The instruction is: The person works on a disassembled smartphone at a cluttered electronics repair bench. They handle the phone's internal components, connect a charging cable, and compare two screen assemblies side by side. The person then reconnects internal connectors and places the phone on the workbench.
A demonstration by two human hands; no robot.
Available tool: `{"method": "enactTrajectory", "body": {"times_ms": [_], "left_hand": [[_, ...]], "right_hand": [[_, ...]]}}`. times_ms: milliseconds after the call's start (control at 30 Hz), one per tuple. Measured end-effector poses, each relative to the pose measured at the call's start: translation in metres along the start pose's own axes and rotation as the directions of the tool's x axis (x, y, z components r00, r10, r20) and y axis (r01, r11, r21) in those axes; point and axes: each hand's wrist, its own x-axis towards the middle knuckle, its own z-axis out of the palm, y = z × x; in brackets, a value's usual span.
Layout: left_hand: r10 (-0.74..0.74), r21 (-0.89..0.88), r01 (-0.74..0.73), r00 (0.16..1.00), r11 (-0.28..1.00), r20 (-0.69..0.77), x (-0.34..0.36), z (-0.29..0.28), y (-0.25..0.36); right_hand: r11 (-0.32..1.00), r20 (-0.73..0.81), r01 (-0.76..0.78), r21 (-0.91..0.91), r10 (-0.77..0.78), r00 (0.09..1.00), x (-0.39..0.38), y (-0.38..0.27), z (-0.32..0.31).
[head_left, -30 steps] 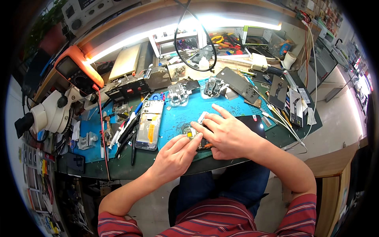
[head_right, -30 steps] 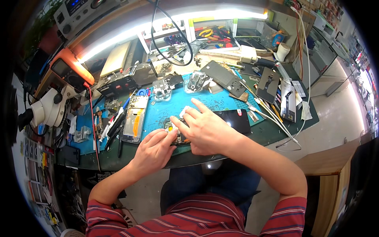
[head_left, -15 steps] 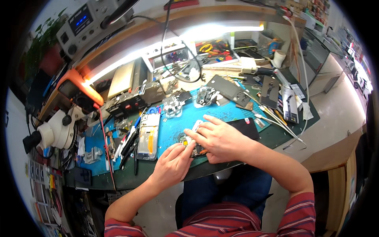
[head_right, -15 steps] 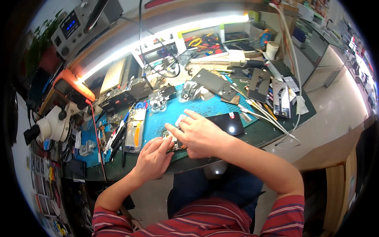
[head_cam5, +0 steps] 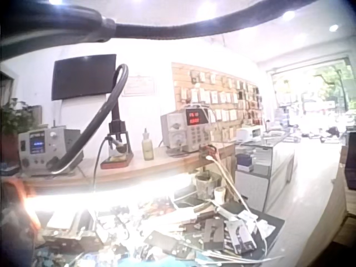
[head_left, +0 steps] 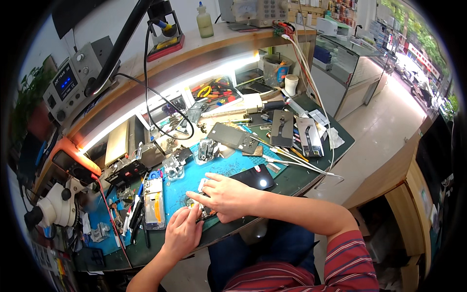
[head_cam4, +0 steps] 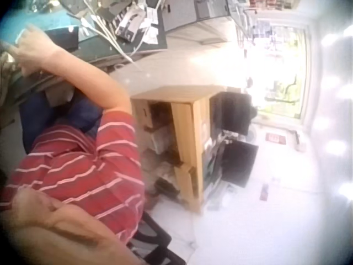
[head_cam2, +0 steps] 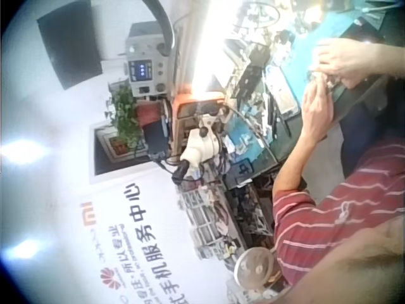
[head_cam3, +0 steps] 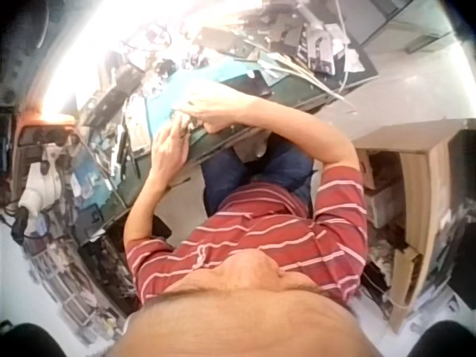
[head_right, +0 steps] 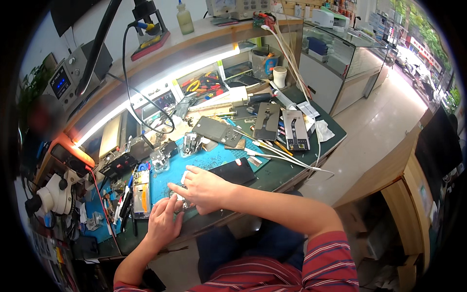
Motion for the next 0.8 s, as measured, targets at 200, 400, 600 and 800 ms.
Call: {"method": "enactTrajectory", "body": {"times_ms": [200, 400, 600, 800], "left_hand": [[-0.010, 0.029, 0.010, 1.000, 1.000, 0.010, -0.002, -0.001, 0.001], [0.006, 0.018, -0.006, 1.000, 1.000, -0.011, -0.004, 0.001, -0.001], [0.009, 0.029, -0.008, 1.000, 1.000, -0.012, -0.003, 0.002, 0.000], [0.009, 0.038, -0.009, 1.000, 0.999, -0.010, -0.001, 0.000, 0.002]], "right_hand": [[1.000, -0.007, 0.006, 0.022, -0.006, 1.000, 0.002, 0.000, 0.003], [0.999, -0.065, 0.032, -0.021, -0.033, 0.997, 0.001, 0.002, 0.009], [1.000, -0.049, 0.023, -0.012, -0.024, 0.998, 0.001, 0.002, 0.008], [1.000, -0.050, 0.019, 0.001, -0.019, 0.999, 0.002, 0.002, 0.010]]}}
